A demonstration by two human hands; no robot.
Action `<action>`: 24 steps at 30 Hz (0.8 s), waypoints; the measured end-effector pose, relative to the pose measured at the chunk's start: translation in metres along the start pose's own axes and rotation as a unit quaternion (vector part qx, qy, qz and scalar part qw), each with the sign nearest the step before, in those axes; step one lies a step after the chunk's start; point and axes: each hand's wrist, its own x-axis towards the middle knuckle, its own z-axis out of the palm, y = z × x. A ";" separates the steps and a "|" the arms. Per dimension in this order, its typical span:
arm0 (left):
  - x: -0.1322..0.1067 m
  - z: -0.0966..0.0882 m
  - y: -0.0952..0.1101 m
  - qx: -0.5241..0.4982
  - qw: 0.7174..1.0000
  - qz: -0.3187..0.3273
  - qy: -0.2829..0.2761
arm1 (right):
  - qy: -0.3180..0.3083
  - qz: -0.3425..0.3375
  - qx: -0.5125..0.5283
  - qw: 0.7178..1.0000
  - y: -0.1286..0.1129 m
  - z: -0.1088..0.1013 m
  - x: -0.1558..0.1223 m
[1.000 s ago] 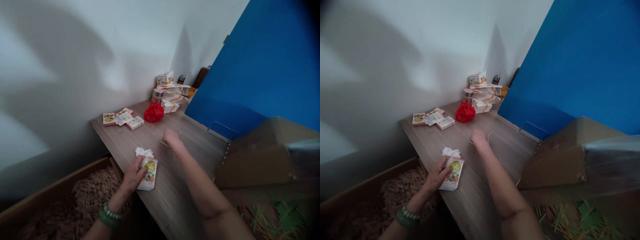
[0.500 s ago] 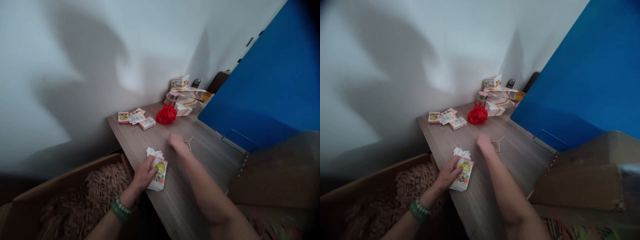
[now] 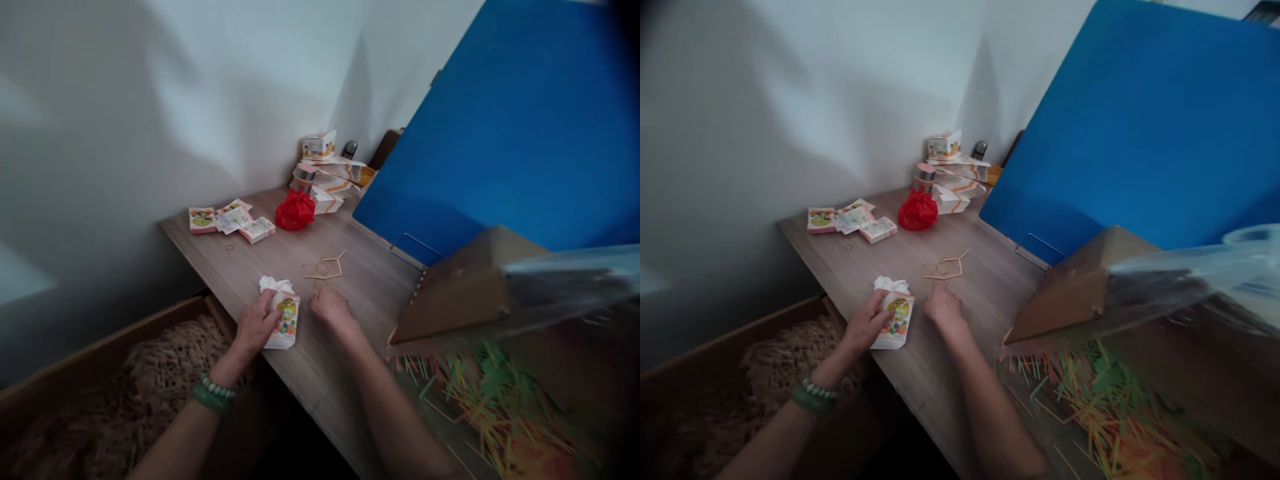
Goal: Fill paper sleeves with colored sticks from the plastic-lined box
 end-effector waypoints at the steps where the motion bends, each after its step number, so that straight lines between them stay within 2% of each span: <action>1: 0.001 0.001 -0.002 -0.009 1.000 0.002 0.008 | 0.009 0.003 0.025 1.000 0.001 -0.001 0.002; 4: 0.004 0.001 -0.004 -0.065 0.998 -0.010 0.011 | 0.039 -0.005 0.096 0.995 0.007 -0.013 0.008; 6: 0.004 -0.001 -0.001 -0.139 0.990 -0.027 -0.002 | 0.052 -0.019 0.146 0.988 0.012 -0.015 0.001; 8: 0.001 -0.001 0.006 -0.244 0.968 -0.048 -0.032 | 0.047 -0.039 0.192 0.979 0.019 -0.008 -0.020; 10: -0.008 0.001 0.016 -0.354 0.932 -0.060 -0.060 | 0.000 -0.066 0.288 0.955 0.029 0.006 -0.050; 12: -0.022 0.009 0.028 -0.430 0.898 -0.061 -0.071 | -0.099 -0.094 0.468 0.873 0.040 0.022 -0.081; 14: -0.037 0.022 0.040 -0.462 0.881 -0.068 -0.075 | -0.170 -0.103 0.579 0.791 0.052 0.034 -0.107; 16: -0.052 0.035 0.051 -0.467 0.876 -0.084 -0.083 | -0.189 -0.096 0.619 0.757 0.064 0.040 -0.125; 20: -0.070 0.058 0.066 -0.450 0.882 -0.099 -0.097 | -0.160 -0.066 0.651 0.739 0.083 0.044 -0.145; 24: -0.077 0.075 0.074 -0.434 0.887 -0.104 -0.115 | -0.133 -0.021 0.638 0.758 0.091 0.051 -0.155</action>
